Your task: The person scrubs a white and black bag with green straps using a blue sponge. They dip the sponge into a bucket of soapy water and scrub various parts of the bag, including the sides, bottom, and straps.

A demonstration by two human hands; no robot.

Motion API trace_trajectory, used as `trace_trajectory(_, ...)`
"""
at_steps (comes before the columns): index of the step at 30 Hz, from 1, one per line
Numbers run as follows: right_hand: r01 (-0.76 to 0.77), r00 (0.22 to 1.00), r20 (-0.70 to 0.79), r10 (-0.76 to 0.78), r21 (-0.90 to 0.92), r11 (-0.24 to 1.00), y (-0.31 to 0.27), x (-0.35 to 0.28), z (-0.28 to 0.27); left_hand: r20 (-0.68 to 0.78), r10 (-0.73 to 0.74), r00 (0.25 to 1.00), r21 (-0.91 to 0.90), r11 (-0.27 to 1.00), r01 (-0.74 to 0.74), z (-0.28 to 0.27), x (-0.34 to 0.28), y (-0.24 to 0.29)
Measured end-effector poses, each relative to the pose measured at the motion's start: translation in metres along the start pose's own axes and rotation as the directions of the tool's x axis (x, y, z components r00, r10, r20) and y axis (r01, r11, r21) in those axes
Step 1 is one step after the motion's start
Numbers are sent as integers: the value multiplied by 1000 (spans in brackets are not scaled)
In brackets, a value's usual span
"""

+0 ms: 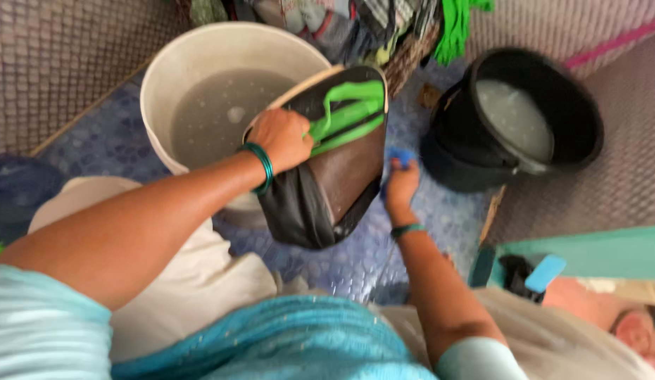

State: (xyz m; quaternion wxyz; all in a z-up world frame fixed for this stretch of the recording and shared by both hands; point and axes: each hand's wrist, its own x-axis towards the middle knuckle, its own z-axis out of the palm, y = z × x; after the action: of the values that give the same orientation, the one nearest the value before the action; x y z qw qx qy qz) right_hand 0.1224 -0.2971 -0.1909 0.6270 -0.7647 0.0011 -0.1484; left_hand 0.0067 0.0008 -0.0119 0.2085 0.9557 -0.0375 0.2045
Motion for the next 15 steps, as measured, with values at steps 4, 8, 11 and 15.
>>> trace_trajectory(4, -751, 660, 513, 549, 426, 504, 87, -30, -15, 5, 28, 1000, -10, 1000, -28, 0, -7, 1)
trace_trajectory(8, -845, 509, 646, 569, 500, 188, 33, -73, 3, -2, 39, 999, 10, 999, -39, -8, -5, 5)
trace_trajectory(11, -758, 629, 626, 460, 626, 184, -29, -61, 4, -44, 10, 999, 14, 1000, -9, -13, 0, 6)
trace_trajectory(15, -708, 682, 524, 510, 647, 283, -78, -19, -22, -67, -80, 995, 9, 997, 81, -15, -5, -13)
